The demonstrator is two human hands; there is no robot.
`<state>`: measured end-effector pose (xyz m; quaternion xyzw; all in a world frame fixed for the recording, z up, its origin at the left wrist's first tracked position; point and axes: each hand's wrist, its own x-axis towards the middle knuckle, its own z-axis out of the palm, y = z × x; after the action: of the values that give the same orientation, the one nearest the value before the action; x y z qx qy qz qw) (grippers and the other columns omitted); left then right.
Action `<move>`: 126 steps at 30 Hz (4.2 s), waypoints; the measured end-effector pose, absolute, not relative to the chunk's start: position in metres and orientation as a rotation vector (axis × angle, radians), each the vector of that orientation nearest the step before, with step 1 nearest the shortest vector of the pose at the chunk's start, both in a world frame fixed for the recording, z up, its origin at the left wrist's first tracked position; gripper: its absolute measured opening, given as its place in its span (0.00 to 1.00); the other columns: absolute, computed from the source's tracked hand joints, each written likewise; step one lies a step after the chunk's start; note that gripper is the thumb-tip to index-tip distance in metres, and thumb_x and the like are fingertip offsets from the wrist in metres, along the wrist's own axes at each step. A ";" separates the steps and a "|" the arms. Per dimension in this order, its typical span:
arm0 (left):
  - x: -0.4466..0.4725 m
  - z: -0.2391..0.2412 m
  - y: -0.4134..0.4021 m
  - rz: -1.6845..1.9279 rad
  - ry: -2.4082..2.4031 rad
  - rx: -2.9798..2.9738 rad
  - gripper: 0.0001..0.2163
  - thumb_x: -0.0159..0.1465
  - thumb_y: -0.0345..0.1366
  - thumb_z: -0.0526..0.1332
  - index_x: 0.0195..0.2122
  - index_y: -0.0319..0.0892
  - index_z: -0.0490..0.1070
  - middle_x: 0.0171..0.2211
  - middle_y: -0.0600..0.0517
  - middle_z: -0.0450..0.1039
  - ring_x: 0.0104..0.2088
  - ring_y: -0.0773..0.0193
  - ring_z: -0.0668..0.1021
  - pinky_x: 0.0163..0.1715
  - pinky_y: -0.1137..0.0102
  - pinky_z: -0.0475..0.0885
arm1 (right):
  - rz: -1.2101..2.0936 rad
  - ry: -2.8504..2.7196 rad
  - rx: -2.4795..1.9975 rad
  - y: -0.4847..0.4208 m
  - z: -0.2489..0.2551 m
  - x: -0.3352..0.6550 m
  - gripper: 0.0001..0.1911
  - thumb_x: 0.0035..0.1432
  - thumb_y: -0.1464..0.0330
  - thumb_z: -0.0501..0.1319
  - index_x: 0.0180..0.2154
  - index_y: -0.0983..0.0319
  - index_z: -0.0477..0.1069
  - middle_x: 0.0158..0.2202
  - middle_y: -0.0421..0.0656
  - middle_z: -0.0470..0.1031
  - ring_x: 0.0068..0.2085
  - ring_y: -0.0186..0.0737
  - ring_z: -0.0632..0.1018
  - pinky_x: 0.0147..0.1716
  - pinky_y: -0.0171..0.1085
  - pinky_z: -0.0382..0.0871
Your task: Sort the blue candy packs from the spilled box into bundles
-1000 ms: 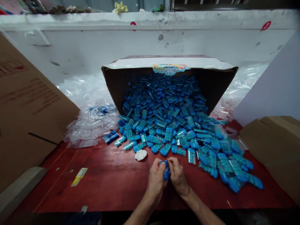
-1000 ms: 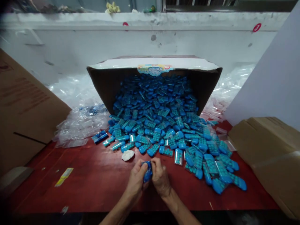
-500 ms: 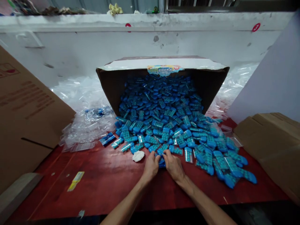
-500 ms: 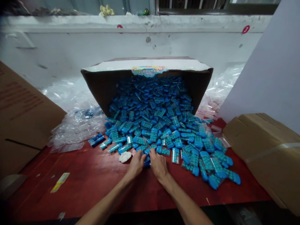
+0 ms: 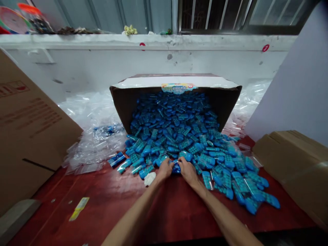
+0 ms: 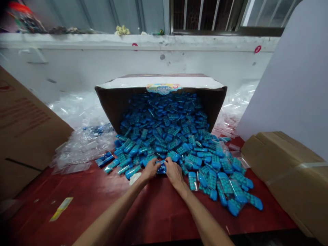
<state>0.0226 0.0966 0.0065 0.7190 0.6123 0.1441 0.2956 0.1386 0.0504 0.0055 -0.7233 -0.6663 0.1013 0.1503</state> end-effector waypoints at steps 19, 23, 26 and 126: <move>0.000 0.010 0.009 0.336 1.727 2.151 0.17 0.59 0.37 0.49 0.49 0.42 0.56 0.38 0.46 0.71 0.33 0.60 0.74 0.29 0.70 0.64 | 0.072 -1.907 -1.981 -0.012 -0.012 0.136 0.20 0.57 0.62 0.50 0.51 0.60 0.58 0.39 0.46 0.68 0.35 0.39 0.73 0.28 0.33 0.64; -0.028 0.013 0.002 0.514 1.869 2.296 0.15 0.61 0.37 0.45 0.48 0.42 0.60 0.39 0.45 0.67 0.38 0.60 0.71 0.34 0.69 0.63 | 0.045 -1.942 -1.961 -0.017 0.004 0.135 0.15 0.59 0.65 0.48 0.46 0.58 0.64 0.34 0.43 0.68 0.30 0.36 0.72 0.22 0.31 0.61; -0.053 0.013 0.010 0.392 2.111 2.336 0.15 0.59 0.38 0.48 0.46 0.42 0.63 0.36 0.45 0.66 0.35 0.59 0.69 0.31 0.68 0.62 | 0.057 -2.066 -1.872 -0.015 0.024 0.113 0.13 0.59 0.71 0.47 0.42 0.56 0.66 0.32 0.42 0.69 0.33 0.36 0.72 0.26 0.31 0.61; 0.006 0.021 -0.002 0.806 1.151 0.717 0.13 0.44 0.40 0.65 0.27 0.36 0.68 0.15 0.56 0.66 0.14 0.73 0.65 0.13 0.77 0.54 | 1.292 -1.137 -1.415 -0.026 0.014 0.133 0.08 0.46 0.65 0.58 0.22 0.64 0.67 0.18 0.35 0.65 0.22 0.29 0.64 0.22 0.29 0.58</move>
<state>0.0055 -0.0024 0.0206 0.3224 0.5178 0.3624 0.7047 0.1335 -0.0258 0.0136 -0.5701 -0.4579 0.5204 0.4411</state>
